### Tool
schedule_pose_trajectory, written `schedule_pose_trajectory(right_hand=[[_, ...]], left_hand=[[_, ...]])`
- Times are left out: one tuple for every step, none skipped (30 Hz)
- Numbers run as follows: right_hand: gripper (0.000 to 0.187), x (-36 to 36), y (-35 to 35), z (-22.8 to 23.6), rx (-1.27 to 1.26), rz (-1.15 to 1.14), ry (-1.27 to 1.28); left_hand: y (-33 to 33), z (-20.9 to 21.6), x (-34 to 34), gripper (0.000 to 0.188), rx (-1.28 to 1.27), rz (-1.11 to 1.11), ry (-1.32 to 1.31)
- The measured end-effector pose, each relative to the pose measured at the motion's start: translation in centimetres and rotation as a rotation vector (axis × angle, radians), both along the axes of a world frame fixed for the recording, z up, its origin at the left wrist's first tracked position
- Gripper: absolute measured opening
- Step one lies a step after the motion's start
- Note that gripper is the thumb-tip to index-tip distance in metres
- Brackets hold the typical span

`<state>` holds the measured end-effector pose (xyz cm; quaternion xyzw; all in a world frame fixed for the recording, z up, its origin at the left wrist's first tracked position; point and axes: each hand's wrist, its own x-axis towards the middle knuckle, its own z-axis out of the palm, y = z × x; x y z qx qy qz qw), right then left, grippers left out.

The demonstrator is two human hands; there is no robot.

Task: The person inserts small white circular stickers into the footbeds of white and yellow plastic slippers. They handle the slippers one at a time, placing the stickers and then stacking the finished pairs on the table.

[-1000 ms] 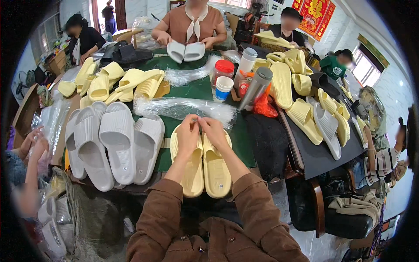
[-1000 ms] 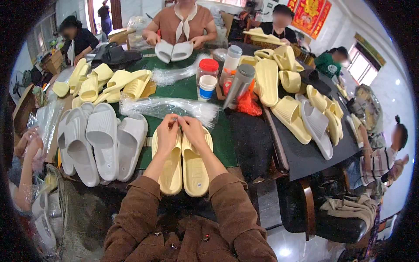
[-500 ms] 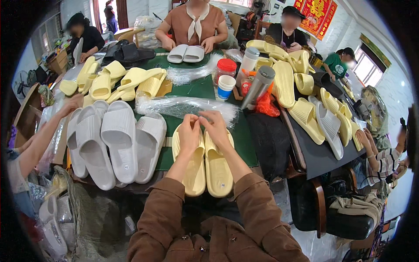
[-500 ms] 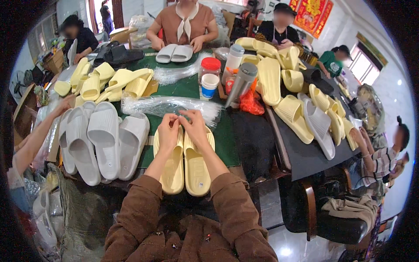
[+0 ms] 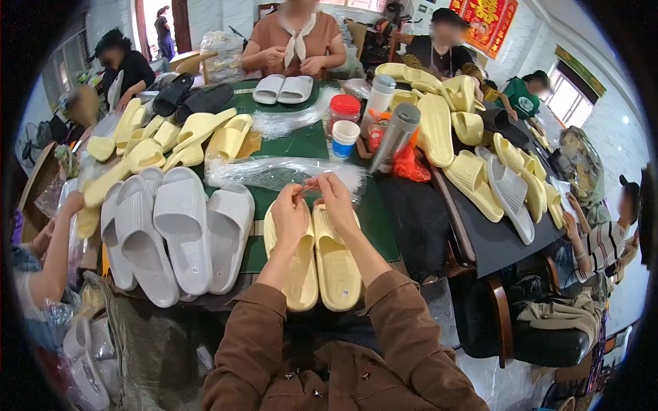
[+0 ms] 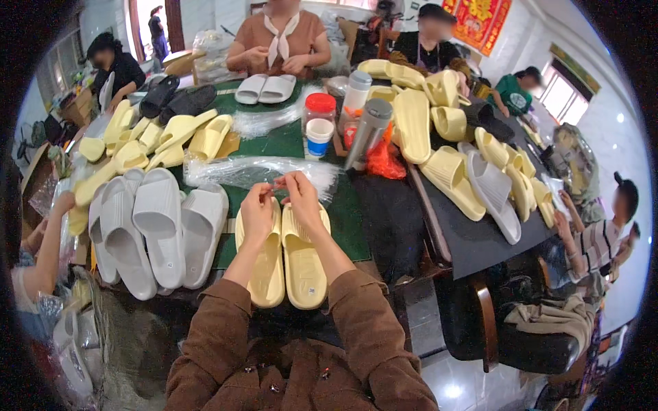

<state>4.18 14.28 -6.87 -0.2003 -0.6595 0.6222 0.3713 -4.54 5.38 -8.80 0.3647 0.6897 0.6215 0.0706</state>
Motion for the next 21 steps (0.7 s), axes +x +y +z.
schedule_pose_trajectory(right_hand=[[0.024,-0.1,-0.4,0.5,-0.023,0.013,0.039],[0.024,0.1,-0.2,0.8,-0.041,0.015,0.074],[0.024,0.1,0.0,1.0,-0.096,0.024,0.124],[0.025,0.5,0.2,1.3,-0.177,0.020,0.169],[0.025,0.6,0.0,2.1,-0.257,0.028,0.218],[0.025,1.0,0.3,2.5,-0.335,0.026,0.268],[0.025,1.5,0.6,2.7,-0.377,-0.008,0.298],[0.024,2.4,0.8,2.8,-0.362,0.007,0.308],[0.023,3.6,1.0,3.0,-0.347,0.020,0.319],[0.022,4.9,1.2,3.2,-0.331,0.033,0.329],[0.021,6.3,0.8,4.2,-0.266,-0.010,0.311],[0.021,7.8,0.6,5.3,-0.195,-0.098,0.262],[0.022,9.5,1.0,5.9,-0.104,-0.166,0.260],[0.022,11.5,1.6,6.6,-0.009,-0.236,0.257],[0.022,13.2,2.0,7.5,0.021,-0.296,0.255],[0.023,15.0,2.6,8.4,0.050,-0.354,0.255],[0.023,17.1,3.5,9.0,0.089,-0.479,0.187],[0.023,19.4,4.4,9.7,0.130,-0.605,0.116],[0.025,21.5,5.5,10.1,0.158,-0.726,0.095],[0.028,24.1,6.8,10.1,0.192,-0.860,0.068],[0.029,26.9,8.5,9.8,0.259,-0.952,0.089]], left_hand=[[-0.1,-0.1,-0.2,0.024,0.008,-0.003,0.006],[0.1,-0.2,0.0,0.026,0.017,0.014,0.089],[0.2,-0.4,0.1,0.027,0.028,0.030,0.173],[0.3,-0.5,0.2,0.029,0.041,0.045,0.256],[0.0,-0.7,-0.4,0.036,-0.002,0.027,0.290],[0.1,-0.5,-0.2,0.039,-0.048,0.033,0.303],[0.1,-0.4,0.0,0.041,-0.040,0.028,0.285],[-0.1,0.0,0.2,0.042,-0.034,0.031,0.264],[0.4,-0.7,-0.1,0.044,0.018,0.040,0.289],[0.5,-0.8,-0.2,0.045,0.013,0.052,0.333],[0.5,-1.1,-0.4,0.045,0.024,0.054,0.336],[0.5,-1.4,-0.6,0.046,0.032,0.056,0.339],[0.6,-1.7,-0.6,0.045,0.027,0.044,0.317],[0.7,-1.8,-0.6,0.045,0.025,0.030,0.296],[0.6,-1.8,-0.7,0.045,0.018,0.024,0.277],[0.3,-1.8,-0.9,0.044,0.009,0.032,0.274],[0.2,-1.7,-0.9,0.043,0.002,0.033,0.268],[0.2,-1.7,-0.8,0.042,-0.003,0.033,0.260],[0.2,-1.8,-0.9,0.039,0.011,0.063,0.272],[0.5,-1.9,-0.7,0.038,0.009,0.039,0.249],[0.5,-1.6,-0.6,0.037,0.008,0.018,0.230]])
